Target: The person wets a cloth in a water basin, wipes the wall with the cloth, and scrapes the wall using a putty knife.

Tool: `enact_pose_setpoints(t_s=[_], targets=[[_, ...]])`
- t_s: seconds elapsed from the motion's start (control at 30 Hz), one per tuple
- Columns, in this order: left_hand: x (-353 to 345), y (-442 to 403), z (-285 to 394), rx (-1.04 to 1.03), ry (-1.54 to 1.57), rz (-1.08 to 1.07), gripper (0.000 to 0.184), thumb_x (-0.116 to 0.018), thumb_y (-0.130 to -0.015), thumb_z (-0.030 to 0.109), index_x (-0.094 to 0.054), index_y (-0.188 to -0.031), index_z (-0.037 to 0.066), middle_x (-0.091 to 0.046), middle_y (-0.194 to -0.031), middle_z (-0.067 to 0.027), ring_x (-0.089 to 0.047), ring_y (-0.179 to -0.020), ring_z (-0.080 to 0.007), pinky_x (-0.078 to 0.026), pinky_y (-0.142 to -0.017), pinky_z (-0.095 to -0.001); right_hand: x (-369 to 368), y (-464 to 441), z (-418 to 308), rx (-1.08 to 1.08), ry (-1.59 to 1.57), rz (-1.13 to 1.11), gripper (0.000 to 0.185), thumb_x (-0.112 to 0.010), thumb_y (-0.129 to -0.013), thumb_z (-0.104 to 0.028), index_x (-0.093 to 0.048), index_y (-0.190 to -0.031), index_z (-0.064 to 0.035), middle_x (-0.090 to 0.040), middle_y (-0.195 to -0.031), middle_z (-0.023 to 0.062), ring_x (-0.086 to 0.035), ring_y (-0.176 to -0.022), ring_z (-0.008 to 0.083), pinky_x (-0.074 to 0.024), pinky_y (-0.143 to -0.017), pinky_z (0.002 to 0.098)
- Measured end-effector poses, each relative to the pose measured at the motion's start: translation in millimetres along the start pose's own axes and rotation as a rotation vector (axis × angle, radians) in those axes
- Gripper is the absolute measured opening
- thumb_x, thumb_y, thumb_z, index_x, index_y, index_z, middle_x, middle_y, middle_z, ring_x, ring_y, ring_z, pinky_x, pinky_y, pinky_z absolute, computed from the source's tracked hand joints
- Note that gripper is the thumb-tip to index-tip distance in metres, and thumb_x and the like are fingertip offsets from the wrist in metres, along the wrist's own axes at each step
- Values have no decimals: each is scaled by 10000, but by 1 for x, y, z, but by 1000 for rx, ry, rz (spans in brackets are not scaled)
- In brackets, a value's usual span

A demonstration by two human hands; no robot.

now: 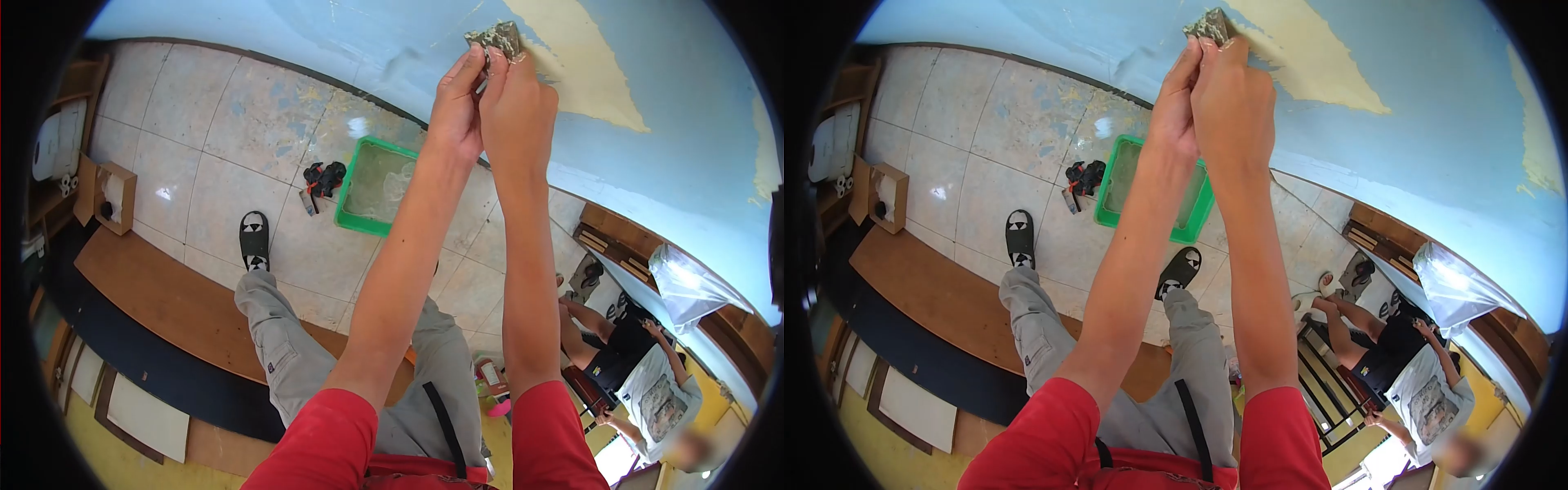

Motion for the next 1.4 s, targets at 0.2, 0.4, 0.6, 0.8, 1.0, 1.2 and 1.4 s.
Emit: enact_pose_setpoints(t_s=[0.2, 0.4, 0.6, 0.8, 1.0, 1.2, 1.4], targets=[[7, 18, -24, 190, 59, -68, 214, -576, -994, 276, -623, -1069, 80, -640, -955, -25, -637, -877, -145, -555, -768, -289, 8, 23, 13, -111, -74, -76, 289, -492, -1006, -237, -549, -888, 21, -618, -643, 214, -626, -596, 401, -458, -523, 434], [8, 42, -50, 265, -128, 51, 240, -570, -998, 286, -608, -1092, 69, -629, -983, -18, -641, -889, -131, -563, -750, -268, 36, 39, 42, -183, 6, -46, 282, -468, -1012, -266, -543, -951, -1, -618, -648, 229, -625, -622, 434, -449, -488, 491], [-5, 35, -78, 383, -2, -6, 245, -577, -993, 289, -608, -1081, 62, -631, -1014, -24, -648, -915, -130, -572, -752, -275, 53, 36, 53, -154, 100, 13, 271, -490, -1006, -196, -550, -861, 24, -589, -613, 219, -599, -545, 385, -429, -483, 417], [2, 35, -91, 365, 14, 45, 238, -573, -996, 283, -608, -1083, 64, -634, -1001, -21, -652, -914, -138, -572, -757, -269, 44, 35, 74, -149, 140, -12, 256, -501, -1001, -191, -556, -875, 25, -616, -641, 216, -634, -585, 377, -449, -505, 431], [7, 16, -63, 109, -20, 25, 197, -584, -991, 248, -622, -1058, 66, -646, -975, -22, -652, -901, -133, -570, -763, -255, 28, 19, 51, 42, 65, 25, 259, -505, -997, -225, -539, -908, 16, -613, -633, 241, -635, -610, 429, -464, -491, 479], [7, 16, -47, 156, 1, 65, 180, -599, -982, 217, -627, -1066, 60, -644, -953, -22, -632, -844, -126, -563, -742, -249, 19, 16, 34, -39, 41, 19, 283, -507, -995, -218, -531, -868, 34, -616, -625, 236, -632, -592, 419, -472, -499, 472], [14, 10, -35, 71, -88, 52, 180, -586, -987, 220, -623, -1045, 54, -645, -940, -23, -626, -829, -128, -564, -706, -260, 12, 11, 34, -12, -26, 56, 303, -516, -991, -233, -559, -849, 31, -626, -644, 219, -639, -604, 399, -479, -527, 451]])
Point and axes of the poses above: each hand's wrist, its own y-axis away from the middle knuckle, its own x-axis out of the back of the hand, z = x × y, the point moved 10 cm from there along -y, towards the middle knuckle
